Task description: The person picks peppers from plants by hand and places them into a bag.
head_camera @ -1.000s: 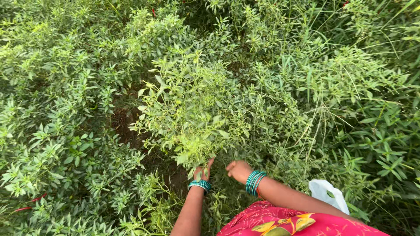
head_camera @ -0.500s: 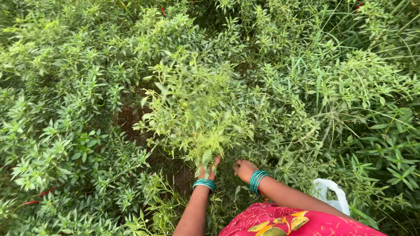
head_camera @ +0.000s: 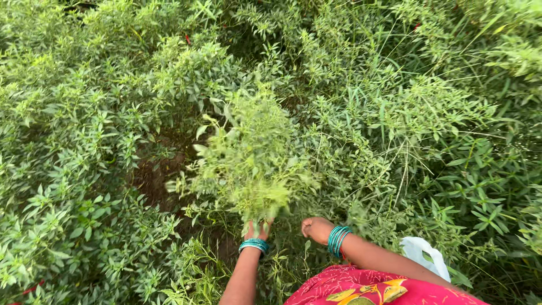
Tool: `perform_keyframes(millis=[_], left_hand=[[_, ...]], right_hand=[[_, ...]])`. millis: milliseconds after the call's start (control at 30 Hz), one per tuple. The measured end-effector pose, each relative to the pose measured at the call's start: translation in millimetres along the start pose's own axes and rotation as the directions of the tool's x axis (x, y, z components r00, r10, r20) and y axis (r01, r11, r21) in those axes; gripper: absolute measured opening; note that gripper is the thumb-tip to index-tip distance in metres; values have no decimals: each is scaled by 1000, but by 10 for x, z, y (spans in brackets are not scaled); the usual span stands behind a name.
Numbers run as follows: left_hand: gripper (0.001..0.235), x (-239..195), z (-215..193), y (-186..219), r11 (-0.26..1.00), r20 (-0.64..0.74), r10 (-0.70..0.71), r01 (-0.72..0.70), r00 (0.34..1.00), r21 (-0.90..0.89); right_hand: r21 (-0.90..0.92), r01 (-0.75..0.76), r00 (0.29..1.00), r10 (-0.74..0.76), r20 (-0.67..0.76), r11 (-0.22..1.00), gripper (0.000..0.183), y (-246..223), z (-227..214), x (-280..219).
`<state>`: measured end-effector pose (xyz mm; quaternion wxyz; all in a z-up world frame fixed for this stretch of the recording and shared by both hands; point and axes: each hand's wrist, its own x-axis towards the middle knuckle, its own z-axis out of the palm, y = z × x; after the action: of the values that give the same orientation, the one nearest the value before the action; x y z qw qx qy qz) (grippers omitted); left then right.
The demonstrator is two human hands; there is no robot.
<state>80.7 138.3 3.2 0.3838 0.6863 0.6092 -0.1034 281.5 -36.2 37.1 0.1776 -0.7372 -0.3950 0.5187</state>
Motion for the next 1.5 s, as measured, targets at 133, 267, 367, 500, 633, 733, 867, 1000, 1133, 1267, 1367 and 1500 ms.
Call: perform_keyframes(millis=[133, 267, 367, 500, 633, 733, 867, 1000, 1133, 1267, 1367, 1500], left_hand=[[81, -86, -112, 30, 994, -74, 103, -106, 992, -41], [72, -191, -100, 17, 990, -73, 123, -127, 990, -54], [66, -278, -15, 12, 950, 34, 217, -219, 976, 224], [61, -403, 88, 7, 582, 30, 671, -551, 741, 597], [36, -515, 117, 18, 882, -108, 417, -372, 902, 290], [41, -573, 149, 51, 940, -118, 340, -338, 933, 39], [51, -654, 239, 9, 911, -71, 276, -285, 958, -298], [61, -610, 293, 42, 825, -8, 268, -234, 963, -514], [62, -675, 322, 105, 855, 42, 246, -197, 968, -480], [56, -790, 377, 245, 857, 39, 258, -210, 965, -470], [55, -847, 409, 349, 860, 46, 266, -216, 963, -463], [56, -895, 488, 499, 856, 54, 271, -215, 961, -471]], right_hand=[[458, 178, 984, -166, -67, 871, 27, -414, -243, -384], [604, 162, 982, -69, -175, 780, 30, -772, -361, -538], [764, 260, 956, -47, -289, 590, 31, -619, -242, -98], [186, 273, 846, -144, -514, 944, 18, -235, -133, 214], [-551, 251, 440, -601, -667, 796, 70, -164, -86, 222], [-282, 288, 689, -403, -602, 915, 67, -280, -70, 236], [-130, 232, 816, -266, -514, 964, 63, -295, -154, 169], [-79, 188, 852, -203, -483, 979, 59, -173, -259, 36], [4, 195, 871, -171, -462, 981, 56, -86, -303, -35], [96, 204, 875, -138, -463, 974, 52, 46, -362, -131], [108, 140, 882, -75, -466, 984, 49, 392, -419, -413], [141, 70, 882, 5, -470, 987, 46, 657, -534, -743]])
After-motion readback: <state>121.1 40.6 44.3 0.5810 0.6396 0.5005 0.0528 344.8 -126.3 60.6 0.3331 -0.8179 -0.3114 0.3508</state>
